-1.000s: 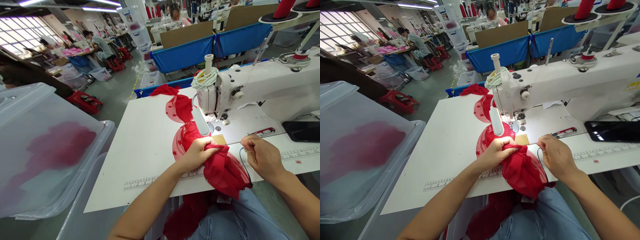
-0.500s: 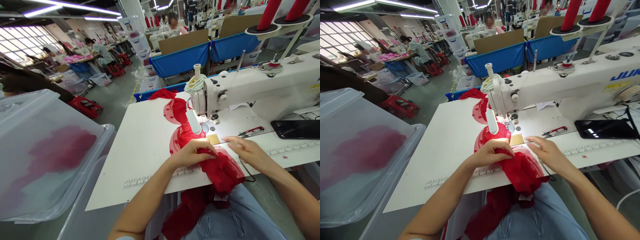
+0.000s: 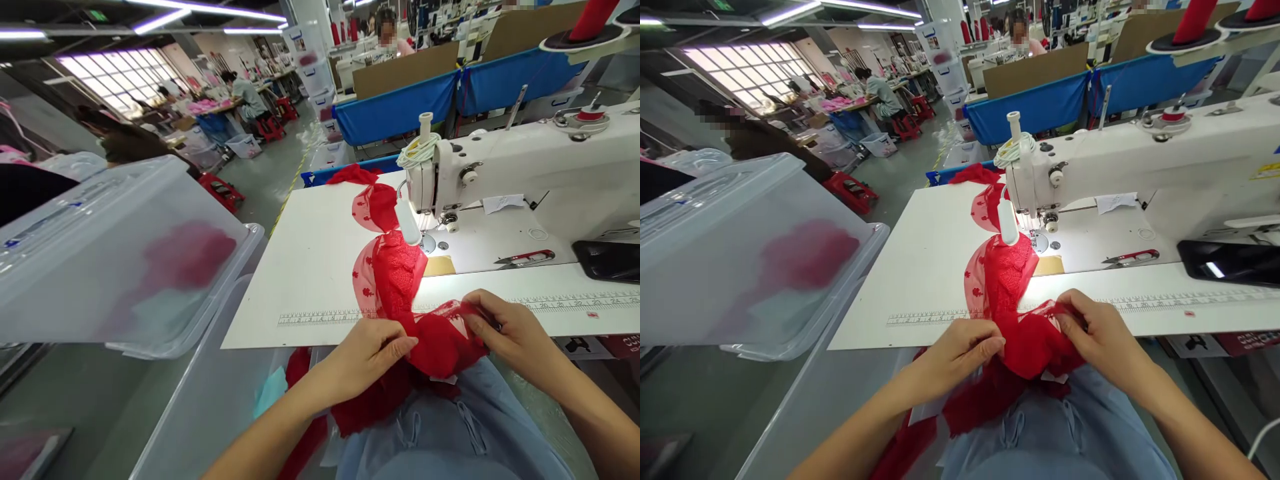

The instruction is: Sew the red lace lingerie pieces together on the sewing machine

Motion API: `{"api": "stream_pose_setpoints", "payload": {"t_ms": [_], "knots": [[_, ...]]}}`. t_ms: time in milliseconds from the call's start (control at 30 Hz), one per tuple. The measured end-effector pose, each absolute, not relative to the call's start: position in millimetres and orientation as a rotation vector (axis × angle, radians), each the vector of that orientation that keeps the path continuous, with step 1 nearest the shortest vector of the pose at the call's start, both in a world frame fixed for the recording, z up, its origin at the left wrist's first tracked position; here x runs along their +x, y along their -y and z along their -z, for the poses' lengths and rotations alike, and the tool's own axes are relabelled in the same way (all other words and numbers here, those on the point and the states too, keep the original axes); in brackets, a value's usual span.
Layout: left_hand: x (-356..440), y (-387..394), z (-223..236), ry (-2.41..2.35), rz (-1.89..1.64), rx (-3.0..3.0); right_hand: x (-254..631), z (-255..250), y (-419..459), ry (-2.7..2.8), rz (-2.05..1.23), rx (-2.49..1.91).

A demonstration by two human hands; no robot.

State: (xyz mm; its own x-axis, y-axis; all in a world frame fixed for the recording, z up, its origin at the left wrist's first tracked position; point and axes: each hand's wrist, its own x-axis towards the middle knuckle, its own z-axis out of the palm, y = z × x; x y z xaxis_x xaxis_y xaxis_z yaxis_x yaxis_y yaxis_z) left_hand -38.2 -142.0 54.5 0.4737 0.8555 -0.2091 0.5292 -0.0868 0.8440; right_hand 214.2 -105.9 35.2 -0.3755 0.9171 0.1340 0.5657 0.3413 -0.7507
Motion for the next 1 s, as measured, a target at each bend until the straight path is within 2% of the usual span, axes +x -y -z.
{"api": "stream_pose_setpoints", "payload": {"t_ms": [100, 233, 433, 567, 667, 833, 933, 1000], "knots": [[-31.8, 143.6, -41.7, -1.032, -0.298, 1.302, 209.7, -50.9, 123.1, 2.094, -0.691, -1.129], [-25.1, 141.9, -26.6, -0.979, -0.241, 1.012, 207.7, -61.9, 145.4, 2.297, -0.499, -0.791], [-7.2, 137.1, -22.8, -0.992, -0.585, 0.760, 190.4, -41.5, 167.6, 2.775, -0.648, -0.433], [-0.1, 127.1, -31.0, -0.895, -0.769, 0.589, 187.6, -28.0, 165.5, 2.786, -0.808, -0.525], [-1.5, 121.1, -33.4, -0.787, -0.802, 0.483, 197.4, -32.2, 151.9, 2.442, -0.958, -0.655], [3.7, 113.9, -31.1, -0.698, -0.852, 0.497, 208.6, -28.3, 123.3, 1.761, -0.608, -1.354], [11.2, 106.0, -29.1, -0.672, -0.960, 0.481, 207.0, -17.9, 112.1, 1.764, -0.640, -1.405], [15.7, 99.9, -26.9, -0.681, -1.011, 0.465, 203.0, -14.8, 108.2, 1.754, -0.546, -1.396]]}}
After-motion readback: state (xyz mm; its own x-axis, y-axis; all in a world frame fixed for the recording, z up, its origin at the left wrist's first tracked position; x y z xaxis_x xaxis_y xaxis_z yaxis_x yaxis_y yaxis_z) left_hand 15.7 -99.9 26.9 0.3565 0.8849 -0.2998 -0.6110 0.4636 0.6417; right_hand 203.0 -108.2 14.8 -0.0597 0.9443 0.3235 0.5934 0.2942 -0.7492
